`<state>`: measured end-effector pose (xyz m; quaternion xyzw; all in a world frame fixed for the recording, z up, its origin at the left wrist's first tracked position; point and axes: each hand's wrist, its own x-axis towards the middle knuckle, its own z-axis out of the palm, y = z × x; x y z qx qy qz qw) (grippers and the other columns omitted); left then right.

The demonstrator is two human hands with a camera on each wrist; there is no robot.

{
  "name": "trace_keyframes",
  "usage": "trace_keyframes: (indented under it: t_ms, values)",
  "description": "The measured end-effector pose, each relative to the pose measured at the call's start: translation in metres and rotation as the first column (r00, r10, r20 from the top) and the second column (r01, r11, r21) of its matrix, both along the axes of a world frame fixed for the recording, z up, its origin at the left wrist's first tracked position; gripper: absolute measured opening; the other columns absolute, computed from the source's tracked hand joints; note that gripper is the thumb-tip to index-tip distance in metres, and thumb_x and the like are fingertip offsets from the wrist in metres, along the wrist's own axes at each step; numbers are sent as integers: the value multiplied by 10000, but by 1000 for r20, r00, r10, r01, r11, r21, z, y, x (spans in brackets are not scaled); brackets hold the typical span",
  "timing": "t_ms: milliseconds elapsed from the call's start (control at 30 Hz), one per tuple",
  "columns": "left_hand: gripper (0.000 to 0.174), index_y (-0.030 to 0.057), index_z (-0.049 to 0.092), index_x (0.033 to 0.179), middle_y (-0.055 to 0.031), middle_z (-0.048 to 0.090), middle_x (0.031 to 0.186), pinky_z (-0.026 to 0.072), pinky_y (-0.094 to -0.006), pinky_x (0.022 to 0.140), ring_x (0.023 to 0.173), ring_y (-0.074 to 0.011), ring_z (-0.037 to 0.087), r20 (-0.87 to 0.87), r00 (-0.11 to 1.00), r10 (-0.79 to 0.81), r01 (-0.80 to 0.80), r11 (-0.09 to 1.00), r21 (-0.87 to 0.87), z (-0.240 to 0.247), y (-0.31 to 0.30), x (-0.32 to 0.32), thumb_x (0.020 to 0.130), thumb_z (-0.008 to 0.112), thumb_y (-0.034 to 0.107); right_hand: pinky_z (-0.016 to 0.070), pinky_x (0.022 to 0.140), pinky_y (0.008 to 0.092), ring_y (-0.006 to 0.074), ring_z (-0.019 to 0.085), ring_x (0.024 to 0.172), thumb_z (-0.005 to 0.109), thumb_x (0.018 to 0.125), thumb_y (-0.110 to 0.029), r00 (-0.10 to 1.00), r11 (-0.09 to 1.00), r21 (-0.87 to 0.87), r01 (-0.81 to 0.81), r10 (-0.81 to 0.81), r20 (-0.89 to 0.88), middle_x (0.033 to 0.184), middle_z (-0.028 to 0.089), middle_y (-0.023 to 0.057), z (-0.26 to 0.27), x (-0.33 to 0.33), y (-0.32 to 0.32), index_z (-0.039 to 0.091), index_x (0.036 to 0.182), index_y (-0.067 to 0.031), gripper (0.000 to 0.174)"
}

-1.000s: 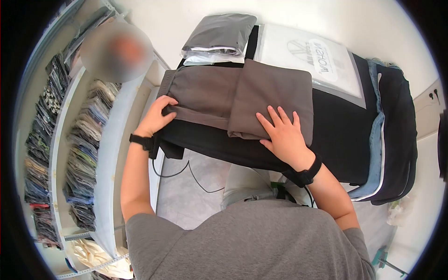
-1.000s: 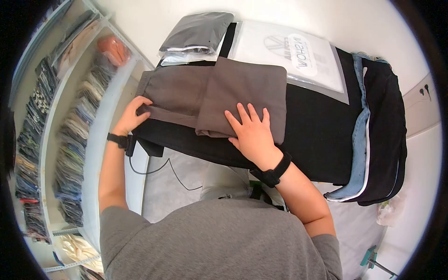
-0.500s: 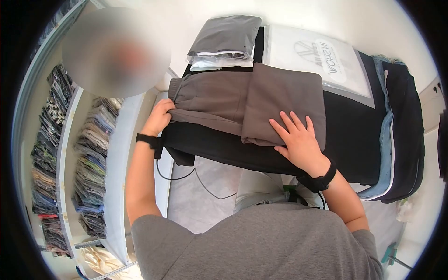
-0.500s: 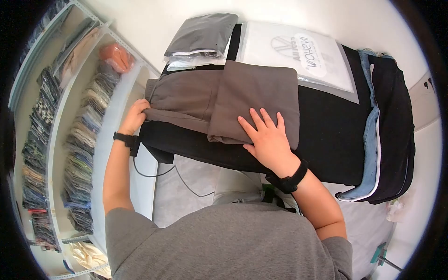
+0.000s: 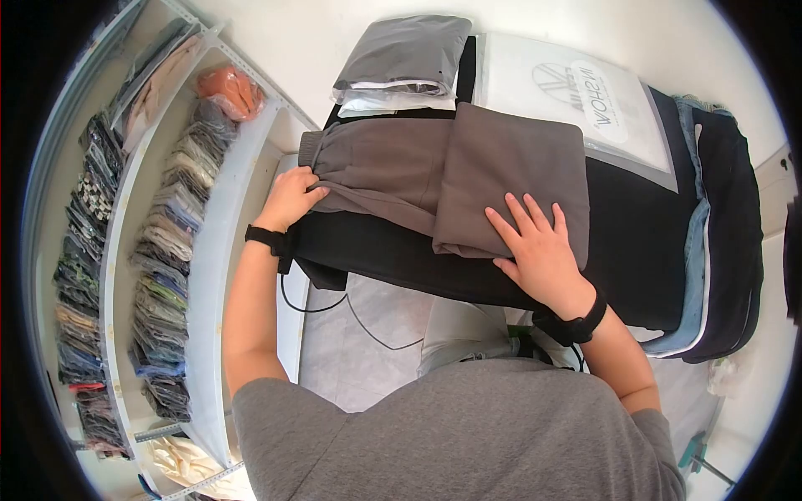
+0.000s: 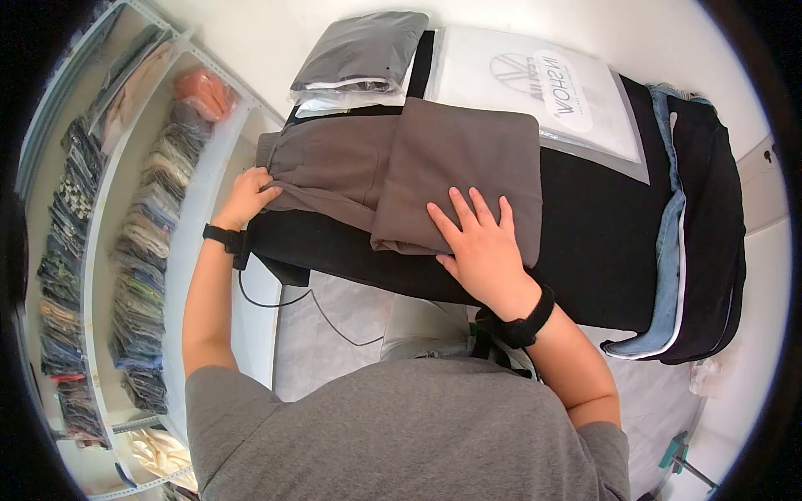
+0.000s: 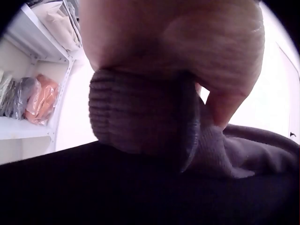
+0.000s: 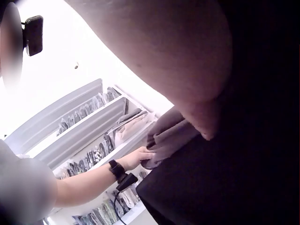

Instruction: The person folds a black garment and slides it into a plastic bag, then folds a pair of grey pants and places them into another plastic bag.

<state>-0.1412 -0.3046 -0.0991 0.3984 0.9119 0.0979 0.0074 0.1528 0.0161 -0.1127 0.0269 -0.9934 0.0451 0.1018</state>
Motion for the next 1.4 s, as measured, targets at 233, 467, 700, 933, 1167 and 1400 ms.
trace_keyframes:
  t_ms: [233,467,700,933,1167,1400]
  values:
    - [291,-5,659,826,-132,581,842,422,-445,791,906,-337,557,-26,999,28,-28,999,-19,2,3,5,772,656,281,358,1017,541,363,455,1257,743,751,-241,989,994,27,-109,112,-101,1345,467,170,12,-52,-60,491,1243,-104,569]
    - [458,-4,672,812,-136,595,823,438,-425,758,889,-332,574,-82,996,45,-50,997,-62,2,5,7,841,632,452,499,694,431,365,606,821,605,838,-125,949,711,-703,8,-226,-218,879,631,159,-4,-77,-44,564,937,-67,122]
    - [484,17,681,773,-123,597,797,428,-422,742,851,-315,583,-113,992,47,-47,999,4,-1,6,8,837,631,494,458,809,434,287,595,952,706,770,-204,908,963,-261,-62,-55,-416,1015,646,87,-21,-76,-60,642,851,-81,161]
    - [454,49,683,743,-93,605,816,415,-422,758,892,-284,576,-91,995,51,-60,993,-100,-1,6,1,838,625,489,430,850,407,244,552,1002,704,794,-197,989,950,-302,81,-113,-91,1060,624,34,-6,-96,-53,692,705,-69,156]
    - [554,72,681,904,-97,631,870,435,-451,821,991,-295,582,-301,862,407,-406,911,70,-10,22,36,689,738,580,431,897,449,277,552,978,687,765,-198,986,984,-179,-25,-5,-167,1073,579,137,-17,-80,-67,572,1183,-84,448]
    - [976,-118,513,1129,-273,624,1107,497,-415,887,1050,-347,624,177,595,784,-796,605,-1,-3,23,26,557,829,608,286,1055,566,401,416,1282,674,812,-327,981,989,-50,-141,132,-141,1336,461,272,-21,-59,-67,446,1379,-121,644]
